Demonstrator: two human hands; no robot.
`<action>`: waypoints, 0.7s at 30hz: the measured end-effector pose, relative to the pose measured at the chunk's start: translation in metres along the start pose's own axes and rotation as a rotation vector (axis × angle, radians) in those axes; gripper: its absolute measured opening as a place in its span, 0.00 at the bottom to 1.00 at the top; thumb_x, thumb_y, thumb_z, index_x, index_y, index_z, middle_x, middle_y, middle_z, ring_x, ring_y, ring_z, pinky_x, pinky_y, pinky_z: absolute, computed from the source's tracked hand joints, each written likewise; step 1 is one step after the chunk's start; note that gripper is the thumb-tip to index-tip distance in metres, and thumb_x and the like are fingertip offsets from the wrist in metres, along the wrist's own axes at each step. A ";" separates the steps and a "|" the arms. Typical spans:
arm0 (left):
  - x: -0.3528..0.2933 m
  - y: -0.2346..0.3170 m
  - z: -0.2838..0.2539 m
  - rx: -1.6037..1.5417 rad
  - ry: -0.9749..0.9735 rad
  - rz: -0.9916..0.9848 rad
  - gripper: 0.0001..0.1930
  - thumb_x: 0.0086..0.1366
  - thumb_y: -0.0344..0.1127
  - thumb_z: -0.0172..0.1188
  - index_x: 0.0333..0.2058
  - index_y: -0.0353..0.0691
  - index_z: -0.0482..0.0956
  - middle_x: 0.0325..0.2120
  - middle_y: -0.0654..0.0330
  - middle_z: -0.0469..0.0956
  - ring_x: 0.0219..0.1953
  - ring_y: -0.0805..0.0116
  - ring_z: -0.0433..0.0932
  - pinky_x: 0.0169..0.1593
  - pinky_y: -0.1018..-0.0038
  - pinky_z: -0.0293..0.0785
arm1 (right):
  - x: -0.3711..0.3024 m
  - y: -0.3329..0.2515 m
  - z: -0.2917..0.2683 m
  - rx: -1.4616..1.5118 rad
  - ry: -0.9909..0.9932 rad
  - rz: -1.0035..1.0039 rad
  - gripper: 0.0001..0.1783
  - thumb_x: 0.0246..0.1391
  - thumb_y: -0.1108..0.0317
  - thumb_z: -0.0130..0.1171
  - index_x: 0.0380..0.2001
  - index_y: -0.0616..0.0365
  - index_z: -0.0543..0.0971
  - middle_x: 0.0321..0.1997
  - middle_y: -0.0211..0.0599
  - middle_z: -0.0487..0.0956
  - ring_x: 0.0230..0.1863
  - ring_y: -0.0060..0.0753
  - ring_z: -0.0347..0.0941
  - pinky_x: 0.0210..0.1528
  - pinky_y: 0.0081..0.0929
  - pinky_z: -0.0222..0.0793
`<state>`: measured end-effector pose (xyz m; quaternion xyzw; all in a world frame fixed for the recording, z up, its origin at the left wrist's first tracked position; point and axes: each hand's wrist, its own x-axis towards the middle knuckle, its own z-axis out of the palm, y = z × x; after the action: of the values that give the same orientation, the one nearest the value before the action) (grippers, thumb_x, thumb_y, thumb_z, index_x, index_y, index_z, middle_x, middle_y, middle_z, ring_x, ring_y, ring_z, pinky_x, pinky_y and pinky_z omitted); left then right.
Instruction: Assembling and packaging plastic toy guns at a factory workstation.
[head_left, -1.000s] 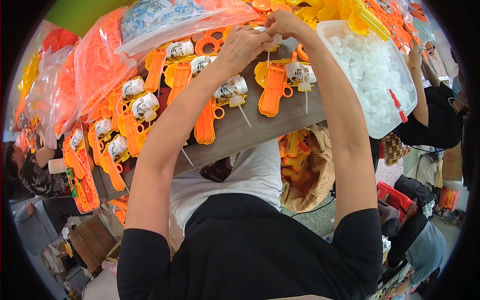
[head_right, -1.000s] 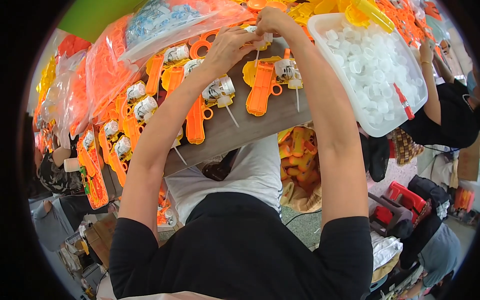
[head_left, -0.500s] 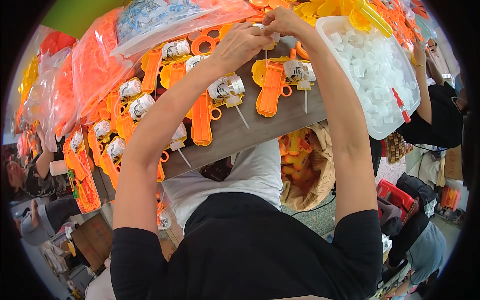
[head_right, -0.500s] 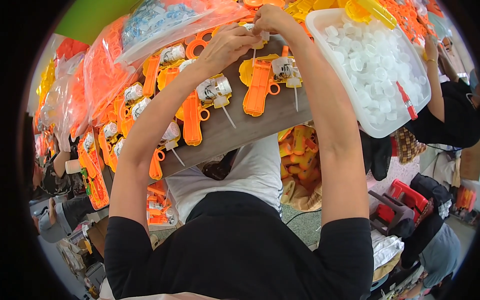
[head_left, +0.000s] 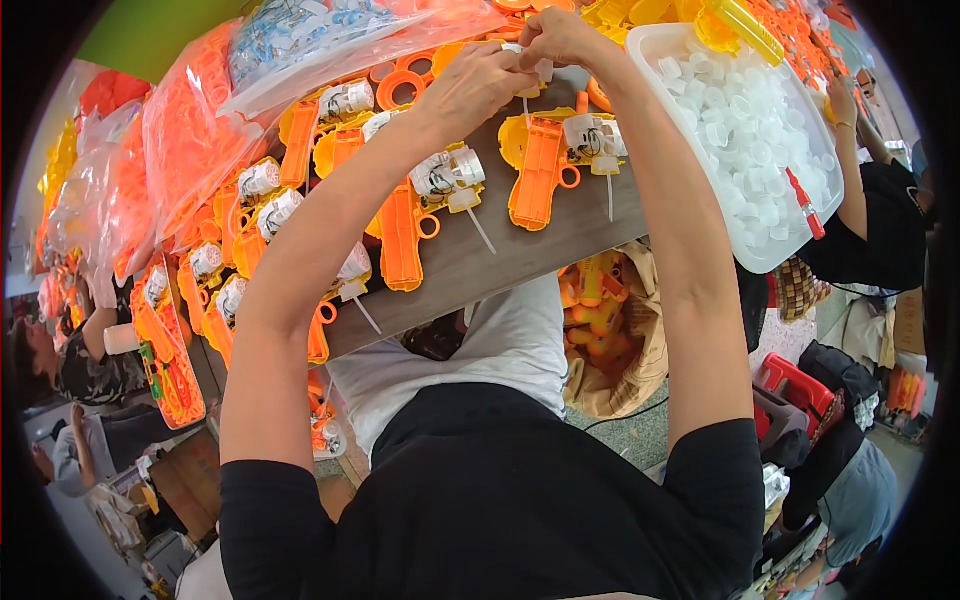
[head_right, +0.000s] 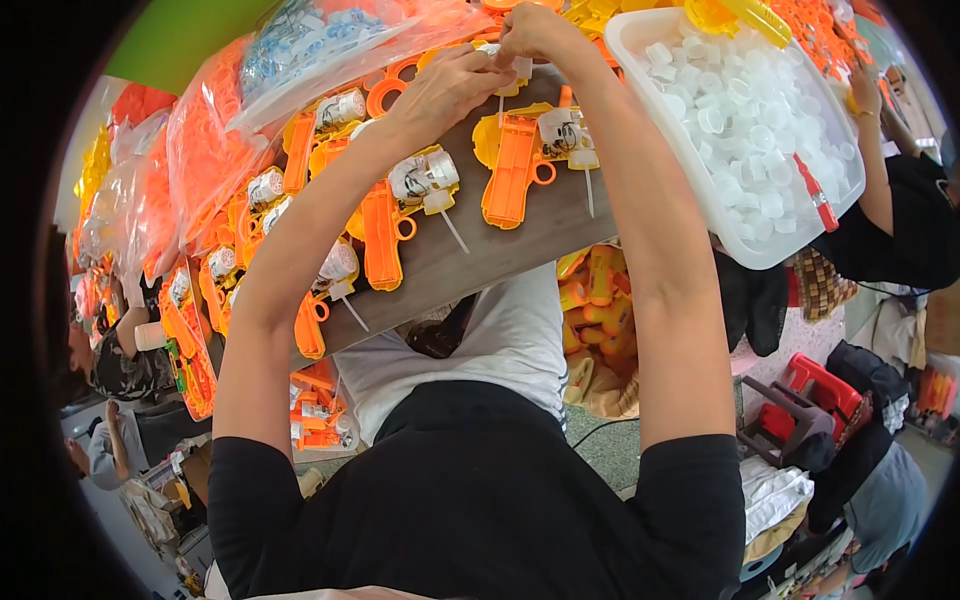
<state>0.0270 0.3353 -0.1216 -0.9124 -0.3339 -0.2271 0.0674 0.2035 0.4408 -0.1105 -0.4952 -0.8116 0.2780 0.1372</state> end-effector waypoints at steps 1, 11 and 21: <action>0.000 -0.001 0.002 0.004 0.001 0.001 0.17 0.54 0.23 0.62 0.43 0.47 0.82 0.41 0.63 0.77 0.49 0.60 0.76 0.56 0.64 0.70 | 0.000 0.000 0.002 0.028 0.006 -0.035 0.17 0.34 0.64 0.71 0.31 0.60 0.85 0.30 0.47 0.84 0.35 0.44 0.82 0.38 0.35 0.77; -0.001 0.000 -0.002 0.053 -0.025 0.065 0.20 0.55 0.24 0.62 0.47 0.49 0.83 0.41 0.63 0.79 0.48 0.62 0.76 0.56 0.65 0.70 | -0.002 -0.001 -0.001 0.012 -0.026 -0.026 0.15 0.43 0.65 0.66 0.35 0.61 0.84 0.30 0.47 0.83 0.33 0.43 0.80 0.35 0.37 0.75; -0.010 -0.012 -0.012 -0.241 0.226 -0.253 0.12 0.56 0.27 0.62 0.40 0.45 0.86 0.35 0.59 0.82 0.40 0.59 0.80 0.43 0.66 0.76 | -0.001 0.000 0.008 -0.085 0.105 -0.029 0.20 0.38 0.58 0.77 0.31 0.60 0.83 0.29 0.39 0.82 0.33 0.32 0.78 0.37 0.31 0.72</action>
<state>0.0081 0.3359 -0.1160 -0.8332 -0.4067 -0.3732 -0.0344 0.2005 0.4375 -0.1166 -0.5026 -0.8215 0.2149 0.1624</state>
